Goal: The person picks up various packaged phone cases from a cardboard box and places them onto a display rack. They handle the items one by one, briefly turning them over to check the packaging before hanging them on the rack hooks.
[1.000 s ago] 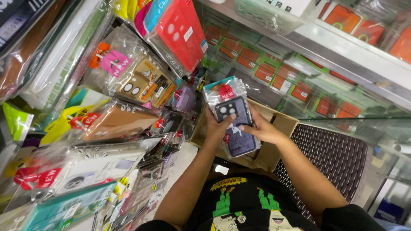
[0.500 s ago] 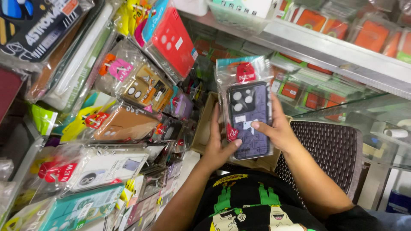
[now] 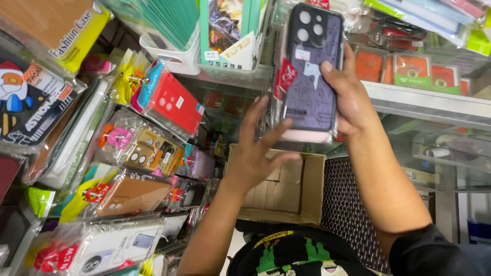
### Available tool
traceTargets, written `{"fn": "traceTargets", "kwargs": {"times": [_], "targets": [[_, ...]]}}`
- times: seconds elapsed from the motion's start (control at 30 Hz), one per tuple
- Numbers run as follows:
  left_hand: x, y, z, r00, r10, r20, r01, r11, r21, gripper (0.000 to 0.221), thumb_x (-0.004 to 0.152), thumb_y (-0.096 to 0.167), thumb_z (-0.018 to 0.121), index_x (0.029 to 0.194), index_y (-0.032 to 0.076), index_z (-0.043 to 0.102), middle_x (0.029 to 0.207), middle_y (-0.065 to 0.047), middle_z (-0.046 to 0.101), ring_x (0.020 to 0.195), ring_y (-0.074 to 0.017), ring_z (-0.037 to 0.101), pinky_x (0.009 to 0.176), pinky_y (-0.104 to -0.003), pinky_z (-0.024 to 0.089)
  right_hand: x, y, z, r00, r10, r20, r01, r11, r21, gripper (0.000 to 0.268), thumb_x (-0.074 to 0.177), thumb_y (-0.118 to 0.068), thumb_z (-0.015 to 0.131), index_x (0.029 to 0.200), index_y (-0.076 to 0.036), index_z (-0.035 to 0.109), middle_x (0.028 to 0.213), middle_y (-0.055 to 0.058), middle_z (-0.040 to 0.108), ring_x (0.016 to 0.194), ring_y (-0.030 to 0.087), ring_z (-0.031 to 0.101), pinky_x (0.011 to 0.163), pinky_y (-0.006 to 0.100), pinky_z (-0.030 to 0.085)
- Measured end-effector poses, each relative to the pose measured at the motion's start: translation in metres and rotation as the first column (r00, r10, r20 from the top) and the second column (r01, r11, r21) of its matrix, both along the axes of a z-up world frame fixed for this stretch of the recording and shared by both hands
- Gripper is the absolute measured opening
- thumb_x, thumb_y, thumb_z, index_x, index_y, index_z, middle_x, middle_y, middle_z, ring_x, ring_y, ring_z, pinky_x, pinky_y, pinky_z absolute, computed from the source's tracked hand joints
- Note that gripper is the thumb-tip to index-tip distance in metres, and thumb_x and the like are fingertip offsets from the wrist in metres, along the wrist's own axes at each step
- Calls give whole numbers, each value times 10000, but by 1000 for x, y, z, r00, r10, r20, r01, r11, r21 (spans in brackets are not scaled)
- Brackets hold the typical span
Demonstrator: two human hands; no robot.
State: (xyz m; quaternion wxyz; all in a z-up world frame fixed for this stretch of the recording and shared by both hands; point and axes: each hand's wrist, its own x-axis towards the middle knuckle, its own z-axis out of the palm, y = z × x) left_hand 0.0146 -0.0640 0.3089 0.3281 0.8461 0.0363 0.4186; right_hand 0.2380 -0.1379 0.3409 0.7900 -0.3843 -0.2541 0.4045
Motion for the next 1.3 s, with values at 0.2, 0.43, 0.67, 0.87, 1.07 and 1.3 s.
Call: {"fn": "traceTargets", "kwargs": {"times": [0.2,0.43,0.67,0.87,1.07,1.3], "targets": [[35,41,-12,997,77,19,-72,977,-201,716,886,124,824,1519,235,508,1642,-98,413,1527,-308,455,1274,-437,463,26,23,-12,966,-22,256,54,991,-119,790,1005,-110,546,1655,-73,99,1570,170,444,1414,294,509,1174,401,453],[42,35,-30,989,127,82,-115,984,-133,822,847,329,819,1540,124,428,1571,-134,324,1465,-338,398,1213,-458,411,29,37,-39,919,-139,368,148,989,4,716,1030,-28,484,1672,-64,170,1701,189,289,1518,247,419,1252,348,382],[84,29,-67,926,358,117,-332,923,-195,536,1135,362,473,1594,119,343,1623,-143,239,1522,-305,247,1297,-476,254,23,52,-39,939,-91,333,71,995,71,628,1075,-43,477,1669,-99,282,1702,150,372,1483,236,498,1274,354,401],[109,34,-85,874,462,153,-440,884,-157,541,1176,478,358,1614,163,325,1524,-89,222,1446,-240,225,1229,-406,299,35,61,-55,958,-30,284,-3,993,116,537,1148,-133,500,1657,-101,334,1565,167,470,1353,236,517,1214,376,446],[76,22,-90,892,424,158,-397,901,-174,678,1143,562,306,1637,100,254,1586,-104,219,1510,-234,157,1273,-403,230,33,46,-66,870,-321,375,258,943,209,619,1183,-365,600,1655,-128,278,1723,80,333,1589,267,276,1327,421,228],[-14,6,-154,819,574,-1,-502,715,-487,587,1092,370,513,1563,51,364,1567,-178,296,1456,-330,342,1204,-441,368,-62,-11,-130,487,-692,534,468,722,510,346,1064,-266,620,1345,-97,508,1346,67,493,1240,206,512,1020,359,490]]}}
